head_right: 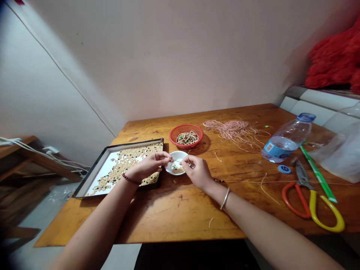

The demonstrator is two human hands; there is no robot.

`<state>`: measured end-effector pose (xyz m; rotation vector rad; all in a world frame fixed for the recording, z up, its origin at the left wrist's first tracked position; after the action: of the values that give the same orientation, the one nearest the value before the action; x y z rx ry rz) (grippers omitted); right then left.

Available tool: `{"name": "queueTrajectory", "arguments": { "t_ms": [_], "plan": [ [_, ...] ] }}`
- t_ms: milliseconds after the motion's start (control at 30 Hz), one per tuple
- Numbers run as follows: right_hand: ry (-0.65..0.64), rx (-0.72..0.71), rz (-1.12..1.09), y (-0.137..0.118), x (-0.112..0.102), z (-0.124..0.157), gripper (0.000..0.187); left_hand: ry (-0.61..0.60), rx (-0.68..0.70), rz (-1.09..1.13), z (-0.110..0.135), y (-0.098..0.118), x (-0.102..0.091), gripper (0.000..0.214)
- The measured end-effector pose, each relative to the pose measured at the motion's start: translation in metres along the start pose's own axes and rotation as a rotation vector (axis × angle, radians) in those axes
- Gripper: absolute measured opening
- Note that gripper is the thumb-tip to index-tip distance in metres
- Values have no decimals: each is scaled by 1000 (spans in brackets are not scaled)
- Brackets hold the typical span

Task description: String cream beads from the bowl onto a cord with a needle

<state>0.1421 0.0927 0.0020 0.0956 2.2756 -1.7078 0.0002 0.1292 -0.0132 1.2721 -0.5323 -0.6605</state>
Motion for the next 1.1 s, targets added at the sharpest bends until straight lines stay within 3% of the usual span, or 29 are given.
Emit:
{"name": "queueTrajectory", "arguments": {
  "t_ms": [367, 667, 900, 1033, 1100],
  "plan": [
    [-30, -2, 62, 3, 2, -2, 22, 7, -18, -78, 1, 1, 2, 39],
    [-195, 94, -264, 10, 22, -6, 24, 78, 139, -292, 1, 24, 8, 35],
    [-278, 348, -533, 29, 38, 1, 39, 46, 212, -500, 1, 31, 16, 35],
    [-330, 362, -551, 31, 44, 3, 39, 49, 242, -567, 0, 35, 20, 33],
    [-319, 359, -557, 31, 42, 3, 35, 110, 266, -592, 2, 39, 16, 32]
  ]
}}
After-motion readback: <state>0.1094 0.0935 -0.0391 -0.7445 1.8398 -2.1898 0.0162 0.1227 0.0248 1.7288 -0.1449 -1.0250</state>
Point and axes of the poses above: each hand's wrist, its own z-axis away from the middle knuckle, its own x-axis out of the palm, y = z × x, the point moved 10 cm from there along -z, towards the middle knuckle, and after that the axes turned 9 degrees about -y, right-handed, at the moved point
